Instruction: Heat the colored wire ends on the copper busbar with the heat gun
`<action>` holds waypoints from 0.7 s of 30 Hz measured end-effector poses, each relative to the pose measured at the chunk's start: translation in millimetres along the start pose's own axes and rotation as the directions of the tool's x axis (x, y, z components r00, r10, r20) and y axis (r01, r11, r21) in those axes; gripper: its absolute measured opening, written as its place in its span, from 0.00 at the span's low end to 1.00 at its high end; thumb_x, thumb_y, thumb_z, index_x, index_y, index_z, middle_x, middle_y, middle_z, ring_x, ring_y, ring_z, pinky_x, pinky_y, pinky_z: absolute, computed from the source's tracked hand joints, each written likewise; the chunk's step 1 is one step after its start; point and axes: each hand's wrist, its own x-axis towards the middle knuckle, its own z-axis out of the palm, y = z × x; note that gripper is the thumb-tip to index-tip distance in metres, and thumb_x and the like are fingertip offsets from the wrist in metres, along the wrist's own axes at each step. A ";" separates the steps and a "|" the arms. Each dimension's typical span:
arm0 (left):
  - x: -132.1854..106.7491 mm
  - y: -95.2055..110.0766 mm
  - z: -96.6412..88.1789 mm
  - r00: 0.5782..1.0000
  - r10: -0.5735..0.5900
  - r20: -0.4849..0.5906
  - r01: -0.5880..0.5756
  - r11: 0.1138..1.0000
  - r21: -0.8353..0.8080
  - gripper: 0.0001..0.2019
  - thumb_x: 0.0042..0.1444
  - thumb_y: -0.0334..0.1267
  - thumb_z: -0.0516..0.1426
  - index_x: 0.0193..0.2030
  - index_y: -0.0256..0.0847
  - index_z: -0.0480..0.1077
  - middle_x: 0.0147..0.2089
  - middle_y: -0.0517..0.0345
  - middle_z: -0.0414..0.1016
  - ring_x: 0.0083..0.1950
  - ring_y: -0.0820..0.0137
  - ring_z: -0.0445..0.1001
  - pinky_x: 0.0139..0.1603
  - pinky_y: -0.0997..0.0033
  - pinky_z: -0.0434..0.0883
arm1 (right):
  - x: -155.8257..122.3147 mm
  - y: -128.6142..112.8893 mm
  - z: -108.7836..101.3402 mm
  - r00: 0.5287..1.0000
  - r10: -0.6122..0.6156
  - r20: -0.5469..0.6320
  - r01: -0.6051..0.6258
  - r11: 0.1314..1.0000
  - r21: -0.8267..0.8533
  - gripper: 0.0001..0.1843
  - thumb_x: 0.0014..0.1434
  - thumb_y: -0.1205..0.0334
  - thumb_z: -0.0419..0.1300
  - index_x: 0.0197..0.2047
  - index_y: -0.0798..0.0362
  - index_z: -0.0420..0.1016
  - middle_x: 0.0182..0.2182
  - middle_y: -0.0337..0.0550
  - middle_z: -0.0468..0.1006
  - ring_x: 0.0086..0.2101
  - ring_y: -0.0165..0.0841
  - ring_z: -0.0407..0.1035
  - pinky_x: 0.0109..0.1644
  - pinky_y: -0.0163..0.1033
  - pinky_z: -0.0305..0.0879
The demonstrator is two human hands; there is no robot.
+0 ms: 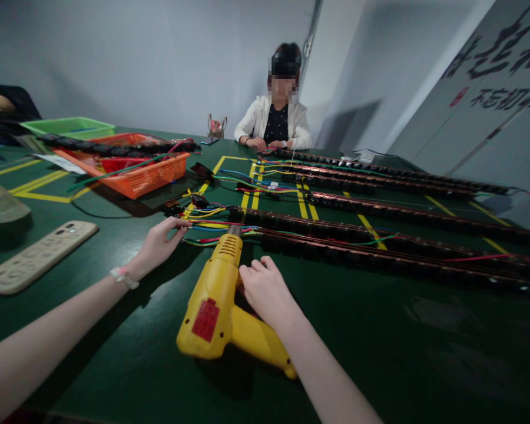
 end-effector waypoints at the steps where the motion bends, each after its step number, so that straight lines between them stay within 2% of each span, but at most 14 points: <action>1: 0.0 0.1 0.1 1.000 0.004 0.000 -0.004 1.000 -0.003 0.12 0.60 0.40 0.50 0.42 0.37 0.71 0.43 0.55 0.73 0.44 0.75 0.72 0.48 0.76 0.67 | 3.7 -4.5 0.9 1.000 -0.016 0.008 0.016 1.000 0.005 0.10 0.59 0.64 0.49 0.38 0.59 0.69 0.32 0.41 0.68 0.39 0.26 0.60 0.55 0.40 0.48; 7: 1.2 3.0 0.3 1.000 -0.011 0.013 0.011 0.999 -0.038 0.12 0.59 0.40 0.50 0.42 0.37 0.71 0.43 0.55 0.73 0.45 0.75 0.71 0.49 0.75 0.67 | 28.2 -36.9 2.9 0.990 -0.137 0.044 0.135 0.990 0.038 0.11 0.59 0.62 0.49 0.40 0.60 0.67 0.35 0.43 0.68 0.43 0.28 0.61 0.58 0.43 0.50; 11: 1.7 2.8 -1.2 0.998 -0.056 0.035 0.058 0.995 -0.076 0.13 0.59 0.41 0.50 0.42 0.36 0.71 0.42 0.55 0.73 0.44 0.75 0.71 0.49 0.74 0.67 | 39.9 -54.9 2.6 0.979 -0.200 0.041 0.198 0.979 0.047 0.12 0.60 0.63 0.47 0.41 0.60 0.66 0.36 0.43 0.69 0.45 0.29 0.62 0.59 0.44 0.49; 21: 0.7 -0.3 -2.5 0.994 -0.086 0.061 0.092 0.991 -0.099 0.15 0.59 0.44 0.50 0.43 0.36 0.70 0.43 0.54 0.72 0.45 0.75 0.70 0.50 0.74 0.67 | 41.5 -57.3 6.7 0.975 -0.220 -0.005 0.220 0.975 0.026 0.11 0.61 0.63 0.45 0.40 0.58 0.65 0.37 0.43 0.70 0.45 0.31 0.62 0.58 0.44 0.47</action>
